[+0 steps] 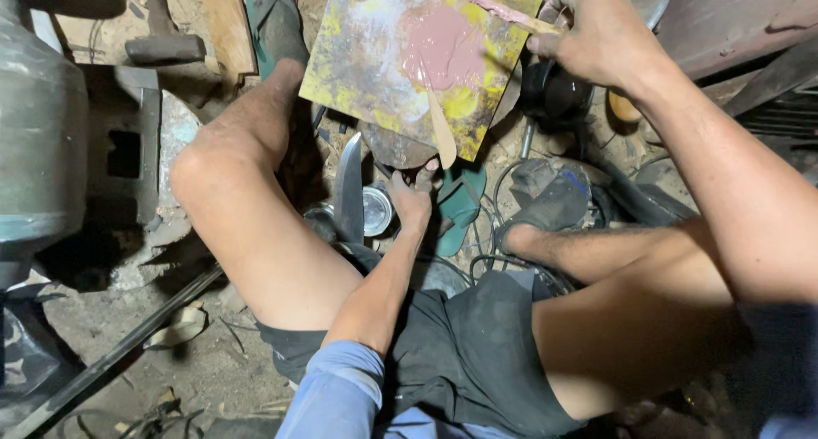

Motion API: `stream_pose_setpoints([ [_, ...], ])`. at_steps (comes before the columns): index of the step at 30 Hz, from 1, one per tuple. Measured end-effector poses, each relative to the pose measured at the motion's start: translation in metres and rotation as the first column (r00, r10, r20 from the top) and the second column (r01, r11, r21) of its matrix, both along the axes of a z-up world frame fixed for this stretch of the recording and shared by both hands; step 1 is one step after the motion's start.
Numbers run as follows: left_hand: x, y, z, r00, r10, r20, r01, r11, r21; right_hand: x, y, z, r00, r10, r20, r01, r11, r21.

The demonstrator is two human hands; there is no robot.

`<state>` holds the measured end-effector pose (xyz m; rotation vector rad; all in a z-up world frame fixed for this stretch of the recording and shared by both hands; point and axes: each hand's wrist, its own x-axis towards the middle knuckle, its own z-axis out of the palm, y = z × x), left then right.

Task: The person sits on the floor and applies pink paint to the top surface of a small wooden object using a small brush. The person repeatedly dips the brush into the paint on a yellow board and carefully coats the object's surface.

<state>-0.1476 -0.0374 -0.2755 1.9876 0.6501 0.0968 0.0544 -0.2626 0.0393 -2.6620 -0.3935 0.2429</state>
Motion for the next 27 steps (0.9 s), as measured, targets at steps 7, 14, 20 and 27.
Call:
stream_pose_setpoints([
  [7, 0.008, -0.002, 0.054, 0.999, 0.048, 0.010, -0.048, 0.999, -0.002, 0.002, -0.007, -0.003, 0.999, 0.012, 0.031, -0.013, 0.998, 0.054],
  [14, -0.056, -0.021, 0.251, 0.788, -0.515, 0.337, 0.615, 0.675, -0.408, 0.006, -0.013, -0.012, 0.989, 0.073, 0.129, -0.090, 0.987, 0.134],
  [20, -0.122, -0.050, 0.345, -0.122, -0.904, 0.410, 0.990, -0.142, -0.018, 0.006, -0.009, -0.005, 0.999, 0.025, 0.035, -0.027, 0.998, 0.065],
  [27, -0.131, -0.070, 0.331, -0.173, -0.954, 0.247, 0.978, -0.196, -0.072, 0.003, -0.010, 0.005, 1.000, -0.008, 0.011, 0.007, 0.995, 0.100],
])
